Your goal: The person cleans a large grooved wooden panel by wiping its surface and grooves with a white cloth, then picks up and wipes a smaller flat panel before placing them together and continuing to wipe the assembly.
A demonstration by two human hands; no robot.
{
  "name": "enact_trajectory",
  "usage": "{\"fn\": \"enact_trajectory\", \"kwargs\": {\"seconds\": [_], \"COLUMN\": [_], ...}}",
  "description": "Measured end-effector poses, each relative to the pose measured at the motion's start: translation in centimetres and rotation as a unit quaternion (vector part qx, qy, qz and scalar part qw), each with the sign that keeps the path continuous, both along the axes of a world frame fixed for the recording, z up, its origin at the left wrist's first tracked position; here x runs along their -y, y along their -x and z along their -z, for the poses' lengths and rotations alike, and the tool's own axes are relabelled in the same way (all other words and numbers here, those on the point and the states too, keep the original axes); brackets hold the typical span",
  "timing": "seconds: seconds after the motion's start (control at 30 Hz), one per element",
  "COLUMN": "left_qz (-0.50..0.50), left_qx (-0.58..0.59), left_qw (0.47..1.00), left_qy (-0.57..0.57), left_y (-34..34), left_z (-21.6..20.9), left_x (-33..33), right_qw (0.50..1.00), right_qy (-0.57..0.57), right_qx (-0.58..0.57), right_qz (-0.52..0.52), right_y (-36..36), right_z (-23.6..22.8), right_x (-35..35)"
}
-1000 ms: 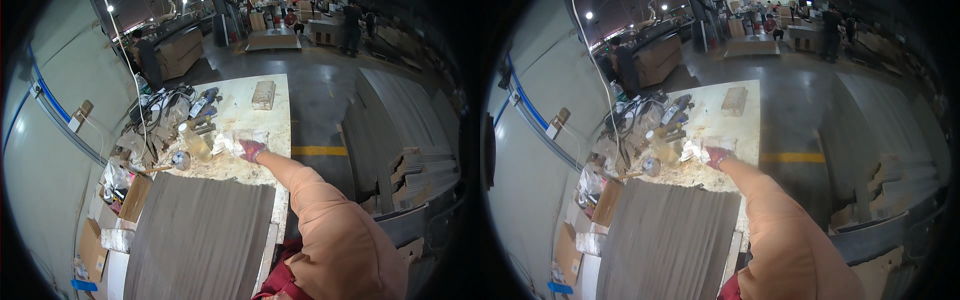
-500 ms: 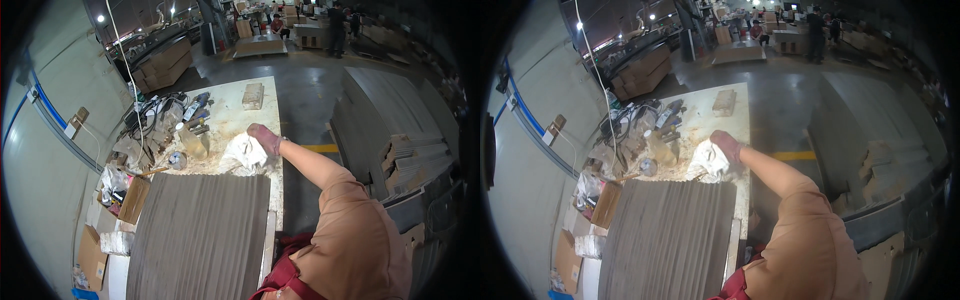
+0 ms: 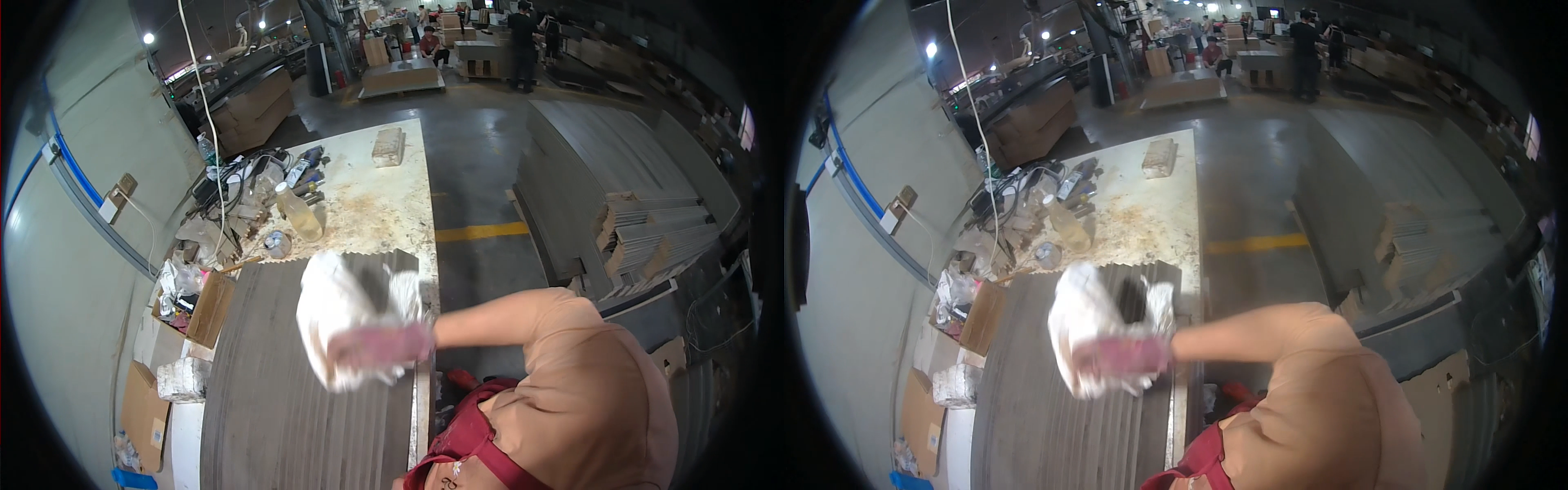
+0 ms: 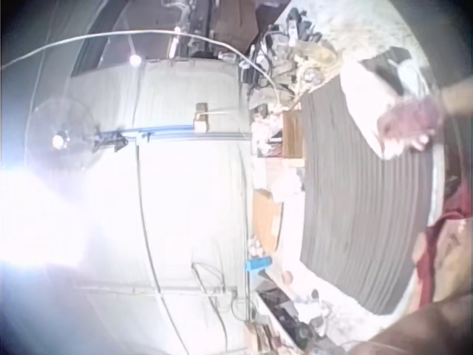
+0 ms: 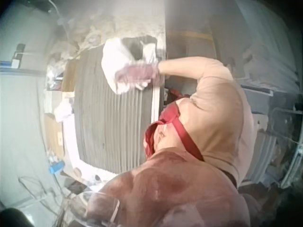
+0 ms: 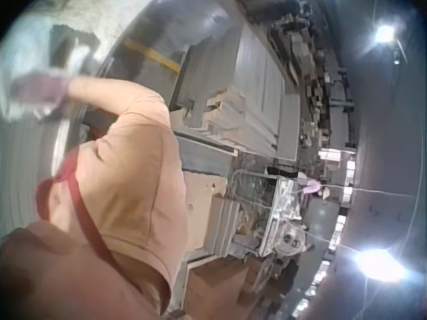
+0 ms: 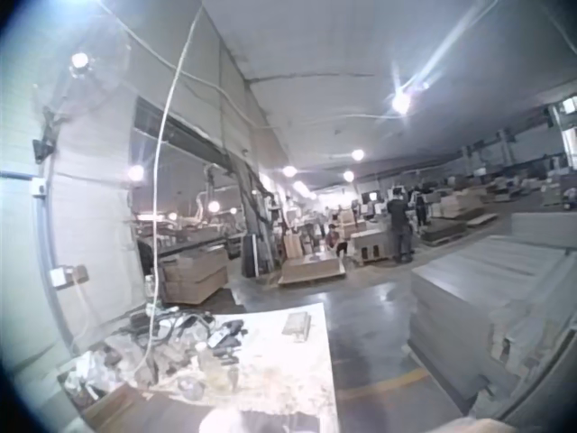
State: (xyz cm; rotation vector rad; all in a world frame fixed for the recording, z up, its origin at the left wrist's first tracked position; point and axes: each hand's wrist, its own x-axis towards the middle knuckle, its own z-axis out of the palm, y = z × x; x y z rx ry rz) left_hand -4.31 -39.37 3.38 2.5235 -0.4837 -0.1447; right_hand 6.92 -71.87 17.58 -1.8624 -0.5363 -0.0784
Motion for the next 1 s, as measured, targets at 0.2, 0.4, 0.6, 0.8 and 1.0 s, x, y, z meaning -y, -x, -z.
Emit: {"fn": "enact_trajectory", "kwargs": {"seconds": [0.2,0.4,0.6,0.8,1.0], "left_qz": [0.006,-0.048,-0.029,-0.075,-0.075], "left_qx": [-0.071,0.027,0.039,0.002,0.033], "left_qw": [0.997,0.998,0.999,0.996,0.992], "left_qy": [-0.003,-0.003,-0.019,-0.047,-0.099], "left_y": [0.9,2.7,2.8,1.6,2.9], "left_z": [0.5,-0.5,-2.3,-2.3,-0.2], "left_x": [-0.8,1.3,2.6,6.5,4.6], "right_qw": [0.914,0.933,0.901,0.972,0.940], "right_qy": [0.346,0.347,0.361,0.204,0.200], "right_qx": [0.211,0.088,0.221,0.113,0.226], "right_qz": [-0.024,-0.049,0.096,-0.017,-0.157], "right_y": [0.5,-1.8,-1.2,-2.5,2.6], "right_z": [11.4,9.7,7.6,11.4,13.1], "right_x": [-7.2,-3.6,0.8,-0.2,-4.9]}}
